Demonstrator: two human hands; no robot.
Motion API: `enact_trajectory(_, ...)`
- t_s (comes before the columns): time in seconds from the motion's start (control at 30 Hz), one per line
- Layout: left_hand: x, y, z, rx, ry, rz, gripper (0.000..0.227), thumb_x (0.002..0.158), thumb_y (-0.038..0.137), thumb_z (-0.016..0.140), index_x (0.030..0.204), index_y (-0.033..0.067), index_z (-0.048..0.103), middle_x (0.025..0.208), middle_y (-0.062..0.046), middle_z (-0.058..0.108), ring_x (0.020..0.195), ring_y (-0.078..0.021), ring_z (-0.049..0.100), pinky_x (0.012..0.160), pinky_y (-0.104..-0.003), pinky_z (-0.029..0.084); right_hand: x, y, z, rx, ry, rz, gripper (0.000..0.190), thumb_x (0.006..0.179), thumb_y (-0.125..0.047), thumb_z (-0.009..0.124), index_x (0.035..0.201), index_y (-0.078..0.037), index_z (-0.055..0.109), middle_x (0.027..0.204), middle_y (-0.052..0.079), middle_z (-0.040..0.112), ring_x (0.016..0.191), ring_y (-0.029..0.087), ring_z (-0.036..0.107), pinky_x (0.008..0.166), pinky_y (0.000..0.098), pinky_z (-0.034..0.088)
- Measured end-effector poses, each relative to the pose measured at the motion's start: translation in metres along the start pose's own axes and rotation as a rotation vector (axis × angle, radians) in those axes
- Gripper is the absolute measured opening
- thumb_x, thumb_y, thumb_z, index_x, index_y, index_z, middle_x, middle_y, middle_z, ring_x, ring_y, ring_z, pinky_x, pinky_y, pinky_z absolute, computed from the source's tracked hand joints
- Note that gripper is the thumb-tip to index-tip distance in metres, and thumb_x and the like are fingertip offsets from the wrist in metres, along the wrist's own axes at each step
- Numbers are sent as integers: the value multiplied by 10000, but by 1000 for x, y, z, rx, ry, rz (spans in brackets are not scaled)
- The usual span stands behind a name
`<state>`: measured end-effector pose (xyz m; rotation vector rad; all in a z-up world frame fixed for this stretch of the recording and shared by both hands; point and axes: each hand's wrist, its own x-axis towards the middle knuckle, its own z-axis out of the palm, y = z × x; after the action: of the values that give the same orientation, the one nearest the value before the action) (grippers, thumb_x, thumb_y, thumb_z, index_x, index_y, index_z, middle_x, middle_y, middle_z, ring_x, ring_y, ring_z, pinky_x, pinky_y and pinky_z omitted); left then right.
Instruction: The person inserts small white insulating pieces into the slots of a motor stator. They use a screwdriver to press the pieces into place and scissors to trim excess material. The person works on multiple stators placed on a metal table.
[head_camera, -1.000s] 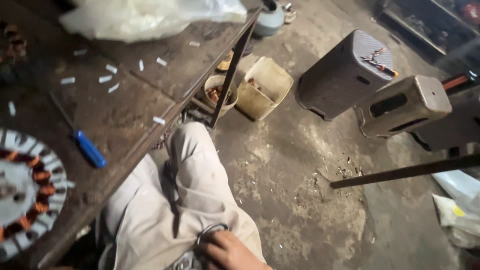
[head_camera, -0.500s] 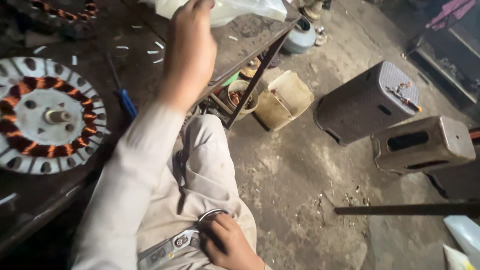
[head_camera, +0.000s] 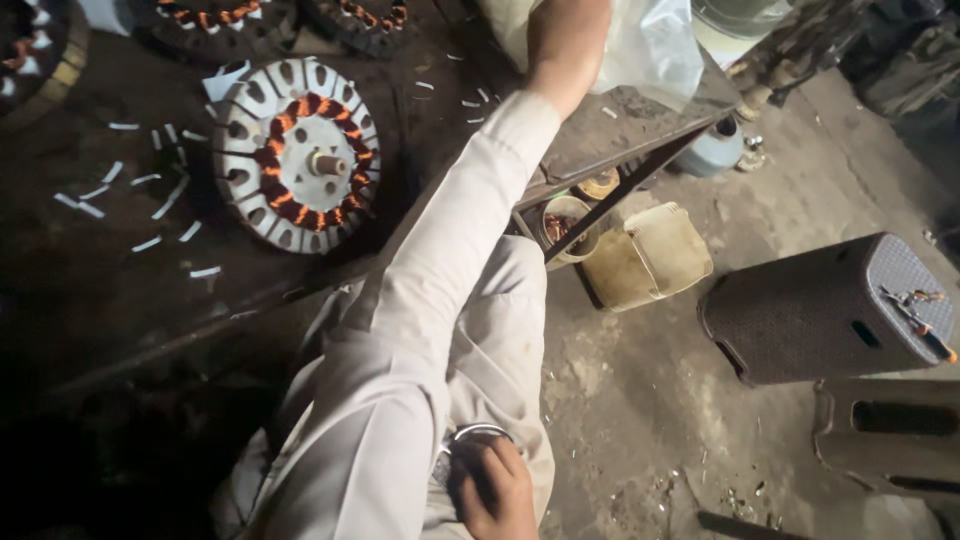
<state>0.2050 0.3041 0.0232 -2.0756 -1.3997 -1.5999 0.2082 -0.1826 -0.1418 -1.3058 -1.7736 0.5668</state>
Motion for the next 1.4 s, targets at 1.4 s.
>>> enact_trajectory(1.4, -217, -49, -485, -435, 189, -749, 143, 985, -1, 709, 1128, -13, 705, 1074, -59, 751, 984, -106, 723, 864, -236, 559, 18, 55, 14, 457, -723, 339, 647, 780, -141, 950, 1310, 4, 609, 1091, 89, 672, 1017, 167, 627, 914, 321, 497)
